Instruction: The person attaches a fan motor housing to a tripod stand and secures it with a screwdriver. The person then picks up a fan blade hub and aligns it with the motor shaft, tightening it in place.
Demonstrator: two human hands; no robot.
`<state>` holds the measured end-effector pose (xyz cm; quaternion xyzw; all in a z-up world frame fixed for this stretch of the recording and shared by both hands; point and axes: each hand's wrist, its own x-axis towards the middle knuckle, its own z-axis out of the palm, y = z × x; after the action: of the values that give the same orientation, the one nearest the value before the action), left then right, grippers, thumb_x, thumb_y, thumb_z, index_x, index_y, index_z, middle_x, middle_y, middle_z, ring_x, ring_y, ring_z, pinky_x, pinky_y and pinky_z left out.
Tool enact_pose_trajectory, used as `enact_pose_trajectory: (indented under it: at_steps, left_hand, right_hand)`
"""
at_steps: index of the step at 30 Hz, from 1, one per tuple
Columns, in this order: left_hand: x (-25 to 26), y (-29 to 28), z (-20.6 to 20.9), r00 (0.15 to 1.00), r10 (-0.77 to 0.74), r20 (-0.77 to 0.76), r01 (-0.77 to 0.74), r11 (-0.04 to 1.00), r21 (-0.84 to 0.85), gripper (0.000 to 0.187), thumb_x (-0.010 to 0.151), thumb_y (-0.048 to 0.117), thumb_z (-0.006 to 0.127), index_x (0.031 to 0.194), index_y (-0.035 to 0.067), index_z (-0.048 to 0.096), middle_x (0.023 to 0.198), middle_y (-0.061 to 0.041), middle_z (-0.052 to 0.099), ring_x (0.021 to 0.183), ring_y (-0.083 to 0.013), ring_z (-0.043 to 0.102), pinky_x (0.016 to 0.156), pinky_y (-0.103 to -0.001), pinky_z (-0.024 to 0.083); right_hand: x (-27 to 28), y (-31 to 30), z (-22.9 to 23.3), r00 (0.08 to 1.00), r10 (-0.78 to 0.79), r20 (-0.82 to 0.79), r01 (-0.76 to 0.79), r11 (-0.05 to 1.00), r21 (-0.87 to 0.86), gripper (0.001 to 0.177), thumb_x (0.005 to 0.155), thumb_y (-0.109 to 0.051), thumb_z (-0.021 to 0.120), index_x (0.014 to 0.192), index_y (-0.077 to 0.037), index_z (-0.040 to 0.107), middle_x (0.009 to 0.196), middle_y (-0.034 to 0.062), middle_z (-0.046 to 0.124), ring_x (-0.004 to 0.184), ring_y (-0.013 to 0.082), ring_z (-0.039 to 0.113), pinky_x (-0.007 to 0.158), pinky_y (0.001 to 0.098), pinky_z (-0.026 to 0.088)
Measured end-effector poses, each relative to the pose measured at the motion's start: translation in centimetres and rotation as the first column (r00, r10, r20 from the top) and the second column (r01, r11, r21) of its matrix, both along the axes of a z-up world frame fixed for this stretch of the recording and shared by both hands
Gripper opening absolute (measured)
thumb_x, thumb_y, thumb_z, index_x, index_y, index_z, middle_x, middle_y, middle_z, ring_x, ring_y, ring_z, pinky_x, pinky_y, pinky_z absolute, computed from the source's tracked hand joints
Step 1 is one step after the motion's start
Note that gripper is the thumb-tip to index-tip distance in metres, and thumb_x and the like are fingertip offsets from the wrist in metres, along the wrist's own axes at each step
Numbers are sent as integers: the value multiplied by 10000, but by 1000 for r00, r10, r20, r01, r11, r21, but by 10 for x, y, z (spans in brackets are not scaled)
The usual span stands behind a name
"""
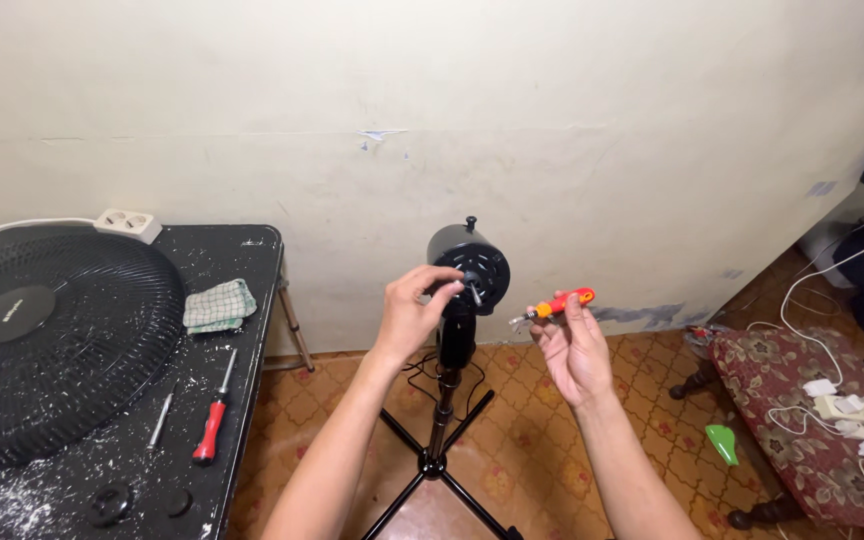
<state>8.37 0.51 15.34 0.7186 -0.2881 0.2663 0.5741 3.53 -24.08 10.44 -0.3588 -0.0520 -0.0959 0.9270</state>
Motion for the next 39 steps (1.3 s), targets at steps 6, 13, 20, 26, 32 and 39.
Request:
enact_pose_trajectory:
  at_steps: [6, 13, 20, 26, 32, 39]
  left_hand:
    - [26, 3, -5, 999, 48, -24, -46, 997, 61, 146, 852, 106, 806, 981, 59, 755, 953, -42, 757, 865, -189, 707, 768, -311, 566]
    - [46, -6, -6, 935, 186, 301, -263, 935, 240, 186, 746, 220, 872, 874, 152, 756, 1250, -58, 664, 1272, -321, 508, 1007, -504, 418]
    - [70, -14, -9, 961, 36, 274, -102, 967, 232, 179, 778, 173, 853, 909, 124, 741, 1333, -92, 649, 1338, -348, 550, 1075, -471, 469]
    - [77, -14, -9, 986, -7, 167, -45, 951, 306, 132, 814, 96, 798, 918, 84, 718, 1279, -67, 688, 1179, -293, 666, 940, -388, 564]
    - [72, -13, 17, 962, -37, 272, -89, 894, 439, 180, 804, 173, 820, 891, 93, 685, 1047, -72, 642, 1013, -313, 639, 864, -431, 529]
    - [65, -15, 23, 957, -57, 284, -76, 898, 434, 214, 823, 205, 818, 961, 107, 686, 961, -73, 597, 947, -303, 623, 818, -429, 516]
  right_hand:
    - [27, 8, -13, 997, -73, 14, 73, 997, 21, 207, 1067, -279, 604, 1113, -77, 605, 998, 106, 717, 986, 236, 721, 800, 342, 582]
    - [47, 11, -27, 994, -104, 23, 103, 995, 14, 201, 1059, -261, 614, 1129, -73, 602, 1007, 113, 721, 958, 224, 724, 808, 340, 587]
    - [59, 12, -30, 986, -159, 40, 159, 987, -6, 200, 1055, -241, 611, 1149, -66, 590, 1016, 106, 721, 944, 210, 724, 806, 344, 596]
    - [66, 11, -27, 987, -153, 51, 155, 988, -28, 193, 1055, -227, 615, 1137, -56, 579, 1010, 96, 707, 964, 234, 736, 781, 340, 598]
    - [64, 20, -8, 976, -185, 116, 201, 970, -140, 195, 1056, -206, 611, 1150, -44, 556, 1013, 105, 700, 972, 260, 747, 780, 339, 606]
    - [74, 30, -1, 908, -310, 282, 378, 896, -234, 206, 1052, -144, 613, 1186, -4, 542, 1031, 140, 687, 974, 269, 745, 775, 334, 619]
